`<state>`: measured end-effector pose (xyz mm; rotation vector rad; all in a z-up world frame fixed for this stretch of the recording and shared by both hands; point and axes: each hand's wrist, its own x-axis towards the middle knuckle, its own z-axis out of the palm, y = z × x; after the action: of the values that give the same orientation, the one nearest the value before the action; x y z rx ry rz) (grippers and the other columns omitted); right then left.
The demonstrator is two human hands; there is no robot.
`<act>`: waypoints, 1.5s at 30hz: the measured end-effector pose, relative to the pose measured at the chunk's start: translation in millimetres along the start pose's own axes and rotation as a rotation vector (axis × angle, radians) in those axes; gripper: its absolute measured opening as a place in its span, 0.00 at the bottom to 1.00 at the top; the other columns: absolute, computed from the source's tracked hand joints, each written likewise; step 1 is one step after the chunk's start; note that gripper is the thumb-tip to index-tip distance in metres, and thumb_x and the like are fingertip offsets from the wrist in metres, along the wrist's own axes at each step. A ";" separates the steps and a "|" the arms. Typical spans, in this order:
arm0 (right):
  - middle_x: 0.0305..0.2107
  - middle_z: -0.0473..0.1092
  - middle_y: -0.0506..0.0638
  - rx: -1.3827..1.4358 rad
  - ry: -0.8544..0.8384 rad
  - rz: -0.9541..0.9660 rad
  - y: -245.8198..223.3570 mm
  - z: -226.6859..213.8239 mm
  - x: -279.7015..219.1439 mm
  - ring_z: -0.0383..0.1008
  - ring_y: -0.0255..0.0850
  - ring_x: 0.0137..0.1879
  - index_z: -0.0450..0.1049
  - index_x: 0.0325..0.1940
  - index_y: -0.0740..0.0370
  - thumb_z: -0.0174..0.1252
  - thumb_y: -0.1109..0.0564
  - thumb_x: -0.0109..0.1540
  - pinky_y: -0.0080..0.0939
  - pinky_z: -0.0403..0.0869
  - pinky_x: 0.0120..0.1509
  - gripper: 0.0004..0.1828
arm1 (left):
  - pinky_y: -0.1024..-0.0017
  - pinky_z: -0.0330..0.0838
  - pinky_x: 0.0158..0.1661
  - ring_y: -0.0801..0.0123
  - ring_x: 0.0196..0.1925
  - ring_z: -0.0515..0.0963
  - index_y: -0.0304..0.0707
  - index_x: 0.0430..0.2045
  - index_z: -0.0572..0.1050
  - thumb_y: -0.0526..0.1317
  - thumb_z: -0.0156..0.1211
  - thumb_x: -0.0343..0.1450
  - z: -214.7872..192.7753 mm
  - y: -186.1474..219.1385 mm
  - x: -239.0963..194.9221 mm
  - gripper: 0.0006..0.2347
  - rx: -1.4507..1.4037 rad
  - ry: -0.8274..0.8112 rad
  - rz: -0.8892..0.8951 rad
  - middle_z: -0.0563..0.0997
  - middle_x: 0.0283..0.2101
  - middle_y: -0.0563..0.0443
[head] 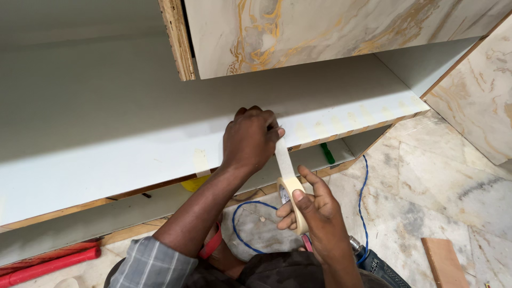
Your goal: The person applies masking tape along the front edge of a white shelf on a cabinet. They repeatedly pull tape from the roll, press it onto the surface, and smooth it down with their fingers.
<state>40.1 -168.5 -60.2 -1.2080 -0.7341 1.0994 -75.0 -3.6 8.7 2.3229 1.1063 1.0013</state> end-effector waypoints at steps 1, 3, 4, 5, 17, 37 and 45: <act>0.25 0.77 0.64 0.005 -0.004 -0.006 -0.4 -2.3 1.8 0.80 0.43 0.25 0.50 0.76 0.70 0.55 0.48 0.64 0.38 0.80 0.29 0.42 | 0.56 0.71 0.45 0.54 0.47 0.77 0.39 0.25 0.80 0.42 0.68 0.67 2.9 -0.3 1.9 0.07 0.002 -0.006 0.015 0.81 0.35 0.47; 0.25 0.77 0.64 0.013 -0.013 -0.017 -0.9 -5.9 5.1 0.80 0.42 0.25 0.52 0.75 0.73 0.54 0.49 0.65 0.36 0.79 0.29 0.40 | 0.54 0.70 0.45 0.55 0.46 0.77 0.38 0.25 0.80 0.42 0.68 0.67 8.4 -0.1 4.9 0.07 0.031 -0.015 0.012 0.81 0.34 0.47; 0.25 0.77 0.64 0.015 -0.006 -0.014 -1.4 -7.8 6.3 0.80 0.42 0.24 0.53 0.74 0.73 0.54 0.49 0.65 0.36 0.79 0.28 0.39 | 0.53 0.69 0.45 0.55 0.46 0.77 0.38 0.25 0.80 0.42 0.68 0.67 10.3 -0.3 5.9 0.07 0.046 -0.020 0.010 0.81 0.34 0.47; 0.25 0.77 0.64 0.017 -0.001 -0.009 -1.6 -9.2 6.9 0.80 0.42 0.24 0.53 0.74 0.73 0.54 0.50 0.65 0.35 0.78 0.28 0.39 | 0.53 0.69 0.45 0.54 0.46 0.77 0.38 0.25 0.80 0.42 0.68 0.67 11.6 -0.9 6.0 0.07 0.052 -0.020 0.013 0.81 0.34 0.47; 0.25 0.77 0.63 0.034 -0.017 0.004 1.0 -12.1 10.4 0.80 0.41 0.24 0.58 0.72 0.72 0.53 0.51 0.65 0.35 0.79 0.28 0.35 | 0.54 0.69 0.45 0.55 0.46 0.77 0.39 0.27 0.80 0.42 0.68 0.67 16.7 -0.4 5.0 0.07 0.100 -0.009 0.021 0.80 0.34 0.47; 0.20 0.75 0.57 0.222 0.065 0.120 55.6 -9.6 47.7 0.75 0.38 0.19 0.70 0.57 0.70 0.54 0.55 0.65 0.35 0.75 0.22 0.20 | 0.52 0.68 0.52 0.53 0.56 0.76 0.43 0.44 0.78 0.49 0.66 0.68 -2.9 -0.3 6.7 0.15 0.196 -0.170 0.002 0.80 0.51 0.47; 0.15 0.71 0.51 0.072 0.128 0.075 85.7 -13.0 77.8 0.69 0.35 0.16 0.75 0.43 0.67 0.57 0.50 0.68 0.33 0.69 0.20 0.15 | 0.45 0.59 0.62 0.45 0.65 0.69 0.35 0.44 0.75 0.49 0.71 0.62 20.2 -1.7 -24.0 0.22 0.393 -0.100 0.237 0.76 0.55 0.37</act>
<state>55.5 -101.4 -154.2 -1.2404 -0.5503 1.0903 -71.4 -22.1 -16.5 2.8382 1.0856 0.7885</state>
